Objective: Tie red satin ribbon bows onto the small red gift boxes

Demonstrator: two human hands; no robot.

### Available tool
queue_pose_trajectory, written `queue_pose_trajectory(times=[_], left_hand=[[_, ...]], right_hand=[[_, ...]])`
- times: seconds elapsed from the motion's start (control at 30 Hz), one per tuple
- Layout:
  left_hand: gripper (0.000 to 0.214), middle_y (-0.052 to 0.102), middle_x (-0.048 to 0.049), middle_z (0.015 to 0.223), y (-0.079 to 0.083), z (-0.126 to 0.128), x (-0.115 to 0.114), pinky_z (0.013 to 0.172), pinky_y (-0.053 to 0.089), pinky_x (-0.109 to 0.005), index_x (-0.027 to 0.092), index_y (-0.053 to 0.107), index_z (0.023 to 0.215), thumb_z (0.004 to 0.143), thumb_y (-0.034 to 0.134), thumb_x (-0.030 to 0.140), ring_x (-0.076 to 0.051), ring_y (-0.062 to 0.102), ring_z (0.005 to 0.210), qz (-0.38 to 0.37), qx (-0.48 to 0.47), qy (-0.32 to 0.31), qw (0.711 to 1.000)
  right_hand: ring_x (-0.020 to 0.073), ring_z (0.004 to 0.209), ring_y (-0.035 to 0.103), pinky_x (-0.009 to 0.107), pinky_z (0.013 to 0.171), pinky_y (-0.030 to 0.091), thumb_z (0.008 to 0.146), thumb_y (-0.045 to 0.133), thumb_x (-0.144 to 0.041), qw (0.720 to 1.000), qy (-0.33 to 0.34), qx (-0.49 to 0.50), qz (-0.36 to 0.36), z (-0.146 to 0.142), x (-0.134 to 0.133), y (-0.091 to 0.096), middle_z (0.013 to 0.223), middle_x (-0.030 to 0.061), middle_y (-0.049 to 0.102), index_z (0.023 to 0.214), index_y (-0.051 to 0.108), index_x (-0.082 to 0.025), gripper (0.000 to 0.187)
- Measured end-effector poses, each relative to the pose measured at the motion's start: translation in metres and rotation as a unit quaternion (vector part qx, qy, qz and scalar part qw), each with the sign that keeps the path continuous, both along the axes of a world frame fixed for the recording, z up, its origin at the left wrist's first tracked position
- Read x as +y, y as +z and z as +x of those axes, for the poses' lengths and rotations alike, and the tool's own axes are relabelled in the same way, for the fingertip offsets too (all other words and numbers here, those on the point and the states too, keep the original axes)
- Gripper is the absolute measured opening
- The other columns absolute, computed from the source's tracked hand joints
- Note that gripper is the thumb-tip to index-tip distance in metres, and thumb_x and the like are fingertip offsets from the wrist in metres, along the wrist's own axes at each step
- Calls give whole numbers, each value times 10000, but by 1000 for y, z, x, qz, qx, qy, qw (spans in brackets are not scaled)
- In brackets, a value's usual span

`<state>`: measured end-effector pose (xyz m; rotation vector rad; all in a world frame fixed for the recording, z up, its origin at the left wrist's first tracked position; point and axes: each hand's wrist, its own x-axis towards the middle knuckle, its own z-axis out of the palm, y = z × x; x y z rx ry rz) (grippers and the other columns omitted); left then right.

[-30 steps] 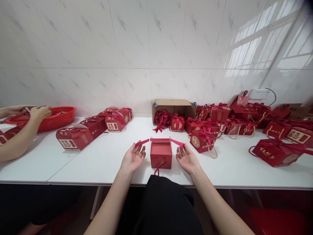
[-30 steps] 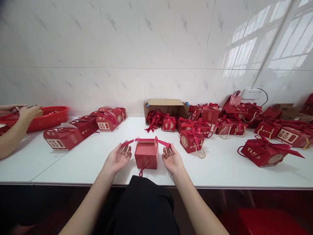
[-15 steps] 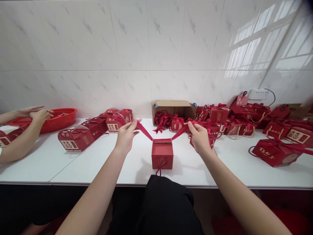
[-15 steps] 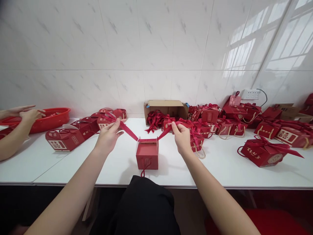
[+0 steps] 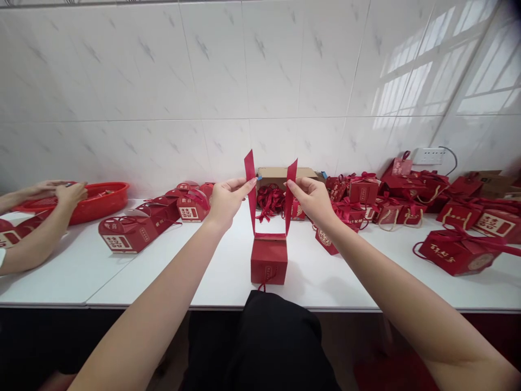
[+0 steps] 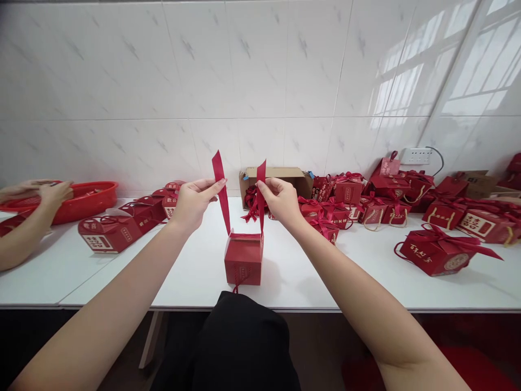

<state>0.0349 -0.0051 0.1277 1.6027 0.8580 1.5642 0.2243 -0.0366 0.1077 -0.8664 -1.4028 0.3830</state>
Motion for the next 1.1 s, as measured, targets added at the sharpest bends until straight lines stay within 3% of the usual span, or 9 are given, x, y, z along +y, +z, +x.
queue_pose_trajectory(times=[0.33, 0.57, 0.67, 0.8, 0.93, 1.1], left_hand=[[401, 728, -99, 951, -2, 3, -3, 737, 487, -293, 170, 740, 908, 627, 758, 455, -193, 645, 872, 2, -42, -42, 998], [361, 733, -80, 886, -6, -1, -5, 795, 503, -328, 162, 736, 846, 599, 784, 420, -191, 660, 846, -2, -80, -69, 994], [325, 727, -65, 849, -5, -2, -6, 814, 503, -335, 164, 728, 824, 612, 780, 405, -186, 663, 842, -2, -85, -91, 992], [291, 700, -35, 745, -4, 1, -10, 810, 500, -333, 158, 697, 795, 643, 761, 397, -158, 654, 750, 16, -28, -129, 991], [283, 675, -20, 709, -3, 4, -14, 682, 499, -295, 160, 621, 746, 620, 780, 357, -145, 634, 668, 28, 59, -136, 988], [282, 659, -15, 688, -2, 2, -18, 619, 476, -291, 179, 551, 766, 633, 760, 312, -155, 631, 647, 17, 127, -146, 981]], right_hand=[[155, 735, 615, 293, 693, 472, 716, 687, -447, 993, 65, 92, -45, 0, -1, 1, 793, 30, 710, 820, 731, -192, 279], [149, 768, 630, 294, 725, 492, 733, 683, -431, 991, 62, 100, -56, 2, -6, 1, 840, 29, 722, 853, 736, -203, 262], [150, 747, 647, 300, 717, 517, 740, 675, -436, 987, 92, 111, -68, 1, -3, 2, 818, 39, 713, 837, 713, -185, 272], [140, 598, 646, 294, 611, 543, 721, 689, -438, 977, 135, 117, -114, -6, -1, 3, 681, 30, 676, 794, 637, -157, 295], [62, 414, 484, 231, 447, 457, 723, 687, -402, 975, 182, 59, -110, -14, -6, 2, 616, -18, 627, 900, 629, -157, 308], [48, 467, 438, 203, 443, 392, 767, 644, -390, 970, 225, -11, -89, -18, -13, -5, 704, -7, 636, 843, 672, -174, 230]])
